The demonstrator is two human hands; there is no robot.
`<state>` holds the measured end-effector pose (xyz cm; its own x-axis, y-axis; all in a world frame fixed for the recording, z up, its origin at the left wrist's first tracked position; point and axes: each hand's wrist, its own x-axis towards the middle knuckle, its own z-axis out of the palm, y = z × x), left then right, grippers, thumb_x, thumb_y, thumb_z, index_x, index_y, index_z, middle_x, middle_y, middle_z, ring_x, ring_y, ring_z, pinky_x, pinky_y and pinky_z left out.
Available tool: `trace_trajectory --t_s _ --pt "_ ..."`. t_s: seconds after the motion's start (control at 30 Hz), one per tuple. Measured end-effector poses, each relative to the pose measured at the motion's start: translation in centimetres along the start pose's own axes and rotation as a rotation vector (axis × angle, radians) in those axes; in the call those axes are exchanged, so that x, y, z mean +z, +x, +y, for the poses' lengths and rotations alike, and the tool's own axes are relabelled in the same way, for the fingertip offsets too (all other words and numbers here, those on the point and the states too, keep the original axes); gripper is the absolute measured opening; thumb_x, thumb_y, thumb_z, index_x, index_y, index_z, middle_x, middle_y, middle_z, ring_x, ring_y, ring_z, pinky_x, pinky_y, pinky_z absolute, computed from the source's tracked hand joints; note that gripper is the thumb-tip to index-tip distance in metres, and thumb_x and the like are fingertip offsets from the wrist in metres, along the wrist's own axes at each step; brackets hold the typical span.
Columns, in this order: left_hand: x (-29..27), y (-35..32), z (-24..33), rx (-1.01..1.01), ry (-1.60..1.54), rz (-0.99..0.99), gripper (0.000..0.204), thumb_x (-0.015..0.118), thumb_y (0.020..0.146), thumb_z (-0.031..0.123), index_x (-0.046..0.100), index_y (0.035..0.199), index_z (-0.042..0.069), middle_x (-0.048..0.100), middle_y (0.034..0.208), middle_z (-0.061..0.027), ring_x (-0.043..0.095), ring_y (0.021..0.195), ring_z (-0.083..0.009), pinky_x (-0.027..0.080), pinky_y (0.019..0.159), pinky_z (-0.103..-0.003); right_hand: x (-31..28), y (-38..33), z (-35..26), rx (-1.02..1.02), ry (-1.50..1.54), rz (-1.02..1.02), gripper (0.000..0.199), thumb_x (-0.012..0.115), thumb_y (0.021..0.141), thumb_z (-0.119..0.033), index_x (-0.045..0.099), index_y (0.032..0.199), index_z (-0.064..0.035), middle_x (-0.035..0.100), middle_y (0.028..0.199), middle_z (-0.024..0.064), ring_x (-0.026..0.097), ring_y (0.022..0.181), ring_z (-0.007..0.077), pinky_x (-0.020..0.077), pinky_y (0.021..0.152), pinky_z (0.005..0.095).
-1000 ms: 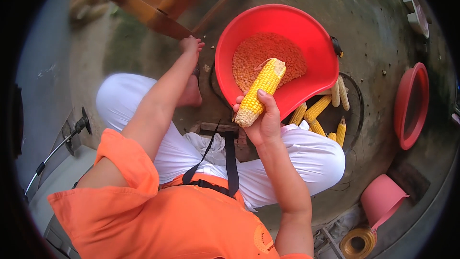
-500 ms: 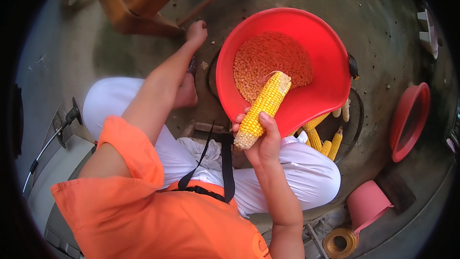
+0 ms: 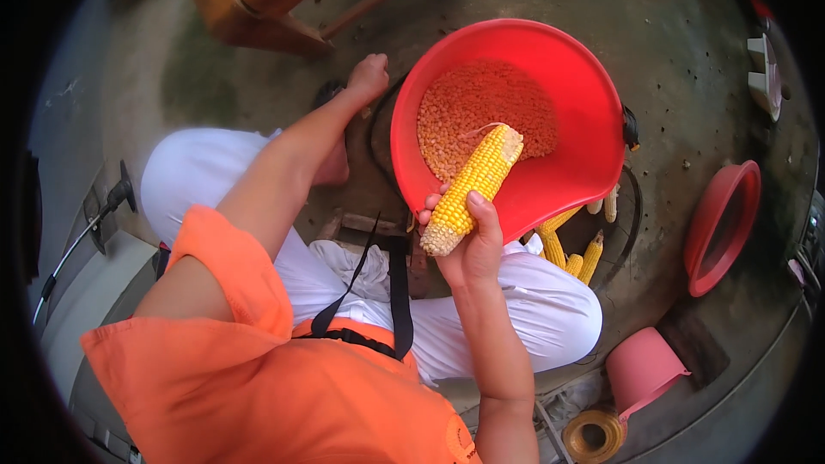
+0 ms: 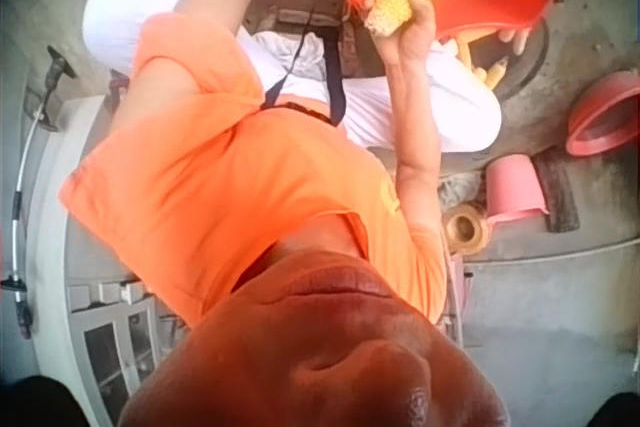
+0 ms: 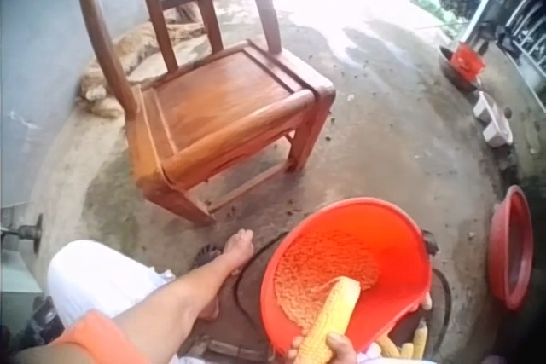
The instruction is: The person shells ears of corn by hand, stripping the kernels off the cobs into a basin.
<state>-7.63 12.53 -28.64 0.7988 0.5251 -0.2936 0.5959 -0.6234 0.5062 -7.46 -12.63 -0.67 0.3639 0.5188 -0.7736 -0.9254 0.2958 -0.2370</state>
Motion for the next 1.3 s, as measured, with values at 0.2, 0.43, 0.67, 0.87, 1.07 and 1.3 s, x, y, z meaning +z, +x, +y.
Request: trace_trajectory --t_s 0.2,0.43,0.67,0.87,1.07,1.3 --pt "-6.2 1.8 1.8 -0.262 -0.523 0.347 0.013 0.054 0.071 0.007 0.056 0.082 0.002 0.061 0.073 -0.0134 0.06 0.071 -0.0278 0.048 0.065 -0.035 0.8 -0.7 -0.4 -0.027 0.065 -0.09 0.033 0.053 0.08 -0.027 0.047 0.096 -0.0002 0.056 0.081 0.0155 0.057 0.07 0.0258 0.0489 0.067 0.0344" --pt "-15.8 -3.4 18.3 0.298 -0.911 0.229 0.014 0.059 0.075 0.013 0.059 0.081 0.0 0.062 0.071 -0.0061 0.058 0.066 -0.0131 0.048 0.063 -0.026 0.6 -1.7 -0.3 -0.171 -0.017 -0.096 0.031 0.055 0.08 -0.023 0.042 0.101 -0.0037 0.058 0.081 0.0159 0.06 0.069 0.0259 0.0504 0.065 0.0348" --pt "-20.3 -10.2 24.2 0.051 -0.867 -0.655 0.047 0.059 0.082 0.033 0.048 0.118 0.005 0.057 0.103 -0.0083 0.058 0.088 -0.0188 0.046 0.077 -0.032 0.1 -3.0 -0.4 -0.254 -0.179 -0.234 0.031 0.058 0.076 -0.021 0.047 0.097 0.0 0.059 0.08 0.0146 0.06 0.067 0.0231 0.05 0.065 0.033" --pt "-19.7 -11.8 25.0 0.199 -1.325 -1.097 0.056 0.065 0.078 0.019 0.035 0.124 0.005 0.051 0.104 -0.0123 0.055 0.096 -0.0234 0.045 0.086 -0.037 0.5 -3.5 0.4 -0.219 -0.229 -0.449 0.036 0.058 0.074 -0.021 0.046 0.101 0.0008 0.059 0.083 0.0141 0.06 0.071 0.0229 0.0495 0.068 0.0331" --pt "-17.3 -11.6 25.4 0.067 -1.168 -0.711 0.043 0.068 0.078 0.021 0.042 0.107 0.004 0.053 0.09 -0.0071 0.057 0.078 -0.0161 0.049 0.067 -0.029 1.0 -2.8 0.9 -0.224 -0.168 -0.37 0.042 0.059 0.074 -0.022 0.044 0.106 0.0002 0.058 0.089 0.0137 0.061 0.072 0.023 0.0498 0.071 0.0335" --pt "-17.7 -10.4 23.6 0.032 -1.535 -1.141 0.04 0.047 0.089 0.033 0.042 0.118 0.006 0.055 0.104 -0.0131 0.057 0.094 -0.0266 0.046 0.083 -0.039 0.2 -2.1 0.6 -0.229 -0.173 -0.348 0.043 0.06 0.073 -0.021 0.044 0.107 -0.0008 0.058 0.086 0.0128 0.061 0.073 0.0237 0.0497 0.069 0.0335"
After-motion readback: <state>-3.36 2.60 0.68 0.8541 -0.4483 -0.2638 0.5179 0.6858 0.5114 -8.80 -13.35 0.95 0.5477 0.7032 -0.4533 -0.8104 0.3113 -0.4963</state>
